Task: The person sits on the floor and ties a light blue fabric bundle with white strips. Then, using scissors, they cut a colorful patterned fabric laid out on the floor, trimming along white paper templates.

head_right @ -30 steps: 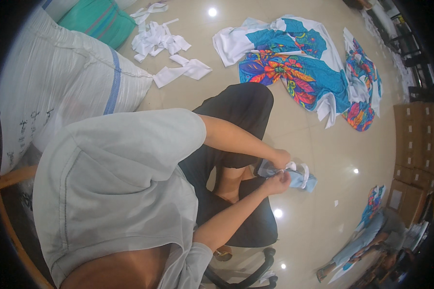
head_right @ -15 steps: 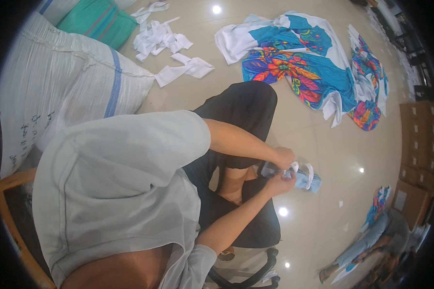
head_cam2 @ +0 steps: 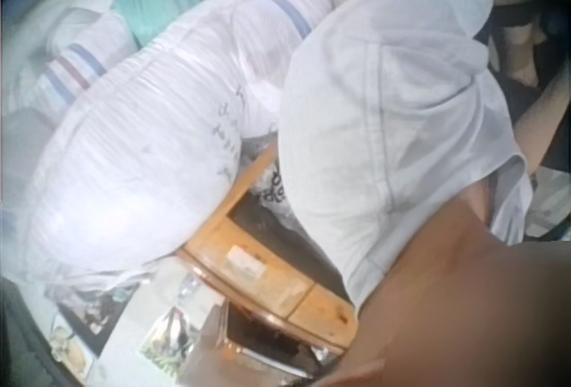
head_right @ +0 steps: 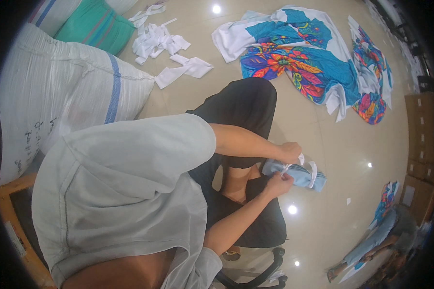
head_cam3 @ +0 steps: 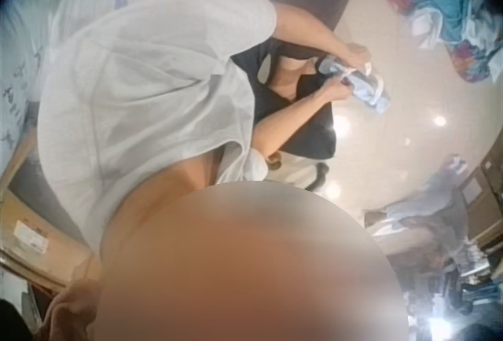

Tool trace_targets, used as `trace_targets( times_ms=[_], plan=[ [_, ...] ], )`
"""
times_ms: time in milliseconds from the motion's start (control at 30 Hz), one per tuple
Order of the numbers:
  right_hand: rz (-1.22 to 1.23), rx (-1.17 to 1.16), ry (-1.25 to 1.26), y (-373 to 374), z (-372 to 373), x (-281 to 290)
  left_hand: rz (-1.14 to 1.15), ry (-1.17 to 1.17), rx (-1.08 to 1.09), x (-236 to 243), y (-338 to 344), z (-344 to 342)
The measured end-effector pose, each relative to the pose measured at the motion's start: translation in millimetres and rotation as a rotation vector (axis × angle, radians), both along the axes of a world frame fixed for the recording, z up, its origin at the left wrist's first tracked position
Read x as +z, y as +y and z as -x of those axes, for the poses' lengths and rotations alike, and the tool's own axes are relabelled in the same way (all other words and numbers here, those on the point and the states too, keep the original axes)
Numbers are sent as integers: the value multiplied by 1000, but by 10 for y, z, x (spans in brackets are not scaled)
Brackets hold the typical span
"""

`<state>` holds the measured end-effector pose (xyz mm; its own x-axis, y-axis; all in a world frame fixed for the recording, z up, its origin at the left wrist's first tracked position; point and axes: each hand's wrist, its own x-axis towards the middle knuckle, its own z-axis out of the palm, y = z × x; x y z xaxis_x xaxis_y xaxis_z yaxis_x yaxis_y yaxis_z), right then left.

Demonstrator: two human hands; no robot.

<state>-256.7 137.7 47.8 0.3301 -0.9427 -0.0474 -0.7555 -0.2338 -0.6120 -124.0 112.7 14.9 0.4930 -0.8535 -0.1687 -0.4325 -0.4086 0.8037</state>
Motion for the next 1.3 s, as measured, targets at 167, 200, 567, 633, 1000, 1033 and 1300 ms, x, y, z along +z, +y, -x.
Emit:
trace_targets(
  times_ms=[167, 200, 567, 633, 1000, 1033, 1300],
  plan=[
    [5, 123, -131, -169, 261, -84, -88, 2, -175, -167, -129, -142],
    [46, 142, -176, -322, 474, -103, 1, -46, -148, -162, -177, -106],
    [-147, -354, -37, -965, 3728, -238, 273, -416, -514, -205, -1008, -74],
    [-469, -332, 262, -710, 3700, -417, 10, -402, -699, -110, -1059, -73],
    [-881, -989, -940, -173, 3406, -640, 330, -188, -737, 203, -1379, -408],
    [-852, -976, -916, -158, 3431, -639, 370, -173, -728, 251, -1408, -360],
    [-421, -558, -382, -634, 3320, -68, 311, -192, -704, 602, -1419, -263]
  ],
)
